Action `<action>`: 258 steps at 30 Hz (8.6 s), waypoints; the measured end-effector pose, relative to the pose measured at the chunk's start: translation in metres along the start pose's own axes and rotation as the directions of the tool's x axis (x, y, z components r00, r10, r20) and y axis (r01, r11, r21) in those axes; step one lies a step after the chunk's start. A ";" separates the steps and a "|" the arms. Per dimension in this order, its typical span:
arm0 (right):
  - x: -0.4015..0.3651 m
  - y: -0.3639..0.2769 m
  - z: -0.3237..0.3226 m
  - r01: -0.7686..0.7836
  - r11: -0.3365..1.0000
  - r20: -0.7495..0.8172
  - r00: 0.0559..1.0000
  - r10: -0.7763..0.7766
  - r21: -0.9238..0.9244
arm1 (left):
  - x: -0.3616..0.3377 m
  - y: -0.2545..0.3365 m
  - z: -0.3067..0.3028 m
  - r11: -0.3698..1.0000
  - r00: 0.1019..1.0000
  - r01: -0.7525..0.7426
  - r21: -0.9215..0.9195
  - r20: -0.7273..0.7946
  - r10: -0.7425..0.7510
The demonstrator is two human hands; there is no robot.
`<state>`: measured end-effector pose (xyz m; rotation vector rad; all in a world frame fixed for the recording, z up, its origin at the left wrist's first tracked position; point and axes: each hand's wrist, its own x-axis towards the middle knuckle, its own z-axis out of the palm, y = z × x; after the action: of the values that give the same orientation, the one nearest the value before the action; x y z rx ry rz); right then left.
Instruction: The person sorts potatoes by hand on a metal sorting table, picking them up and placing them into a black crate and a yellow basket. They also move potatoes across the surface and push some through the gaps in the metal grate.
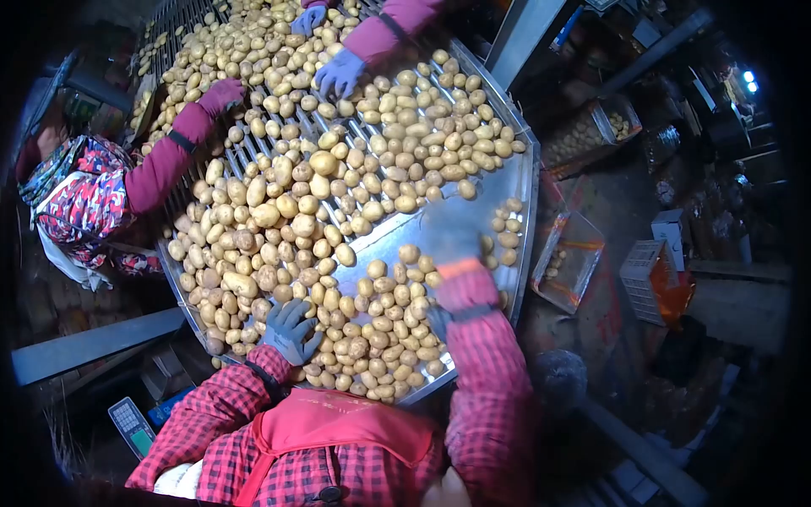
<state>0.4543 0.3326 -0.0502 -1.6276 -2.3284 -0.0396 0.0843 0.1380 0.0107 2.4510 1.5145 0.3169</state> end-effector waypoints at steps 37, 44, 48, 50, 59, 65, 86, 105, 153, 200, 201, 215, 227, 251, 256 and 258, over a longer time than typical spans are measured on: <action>0.196 0.025 0.066 -0.234 0.932 0.248 0.920 0.305 -0.277 | 0.007 -0.009 -0.006 0.998 0.999 0.027 -0.048 -0.040 -0.029; 0.147 0.028 0.034 -0.364 0.902 0.499 0.752 0.431 -0.230 | 0.004 -0.010 0.000 0.997 0.998 0.026 -0.068 -0.049 -0.030; 0.091 0.048 0.042 -0.207 0.959 0.510 0.814 0.279 -0.196 | 0.006 -0.001 -0.002 0.997 0.999 0.038 -0.061 -0.023 -0.040; 0.045 0.044 0.011 -0.301 0.953 0.230 0.931 0.284 0.040 | 0.006 -0.003 0.005 0.999 0.999 0.023 -0.047 -0.046 -0.025; -0.086 0.183 -0.089 -0.722 0.688 -0.292 0.643 0.708 0.080 | 0.003 -0.006 0.004 0.999 0.999 0.016 -0.045 -0.042 -0.018; 0.033 0.142 -0.074 -0.568 0.821 0.043 0.823 0.567 0.060 | 0.007 -0.004 0.001 0.999 0.999 0.012 -0.052 -0.039 -0.014; 0.051 0.064 0.038 -0.258 0.961 0.309 0.926 0.216 0.103 | -0.001 -0.014 0.011 0.998 0.998 0.018 -0.063 -0.058 -0.022; -0.056 -0.024 -0.007 -0.413 0.899 0.106 0.910 0.401 0.144 | -0.023 -0.006 -0.006 0.996 0.996 -0.001 -0.088 -0.086 -0.006; -0.140 0.060 -0.106 -0.544 0.719 -0.130 0.751 0.647 0.432 | -0.132 -0.053 -0.009 0.876 0.885 0.466 0.125 -0.052 -0.463; -0.226 -0.099 -0.050 -0.289 0.943 0.535 0.829 0.160 0.165 | -0.132 -0.054 -0.009 0.877 0.884 0.468 0.106 -0.063 -0.463; -0.224 -0.088 -0.051 -0.355 0.915 0.460 0.856 0.236 0.190 | -0.131 -0.053 -0.011 0.874 0.881 0.473 0.111 -0.051 -0.470; -0.179 -0.065 -0.040 -0.077 0.992 0.645 0.754 0.126 -0.104 | -0.133 -0.052 -0.011 0.887 0.889 0.455 0.081 -0.102 -0.447; -0.043 -0.124 -0.008 -0.281 0.959 0.375 0.887 0.270 -0.027 | -0.126 -0.050 -0.019 0.899 0.900 0.429 0.091 -0.125 -0.417; -0.018 -0.177 -0.037 -0.248 0.800 0.183 0.967 0.175 0.546 | -0.120 -0.050 -0.028 0.889 0.885 0.456 0.040 -0.130 -0.447; -0.017 -0.311 0.024 0.557 0.692 -0.038 0.791 -0.611 0.458 | -0.124 -0.056 -0.022 0.879 0.875 0.476 0.009 -0.104 -0.473; -0.008 -0.304 0.023 0.424 0.749 0.154 0.811 -0.564 0.509 | -0.123 -0.057 -0.022 0.888 0.883 0.458 0.036 -0.136 -0.450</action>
<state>0.1718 0.2208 -0.0295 -0.7880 -2.6674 0.6363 -0.0245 0.0546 0.0068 2.0603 2.1217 0.3322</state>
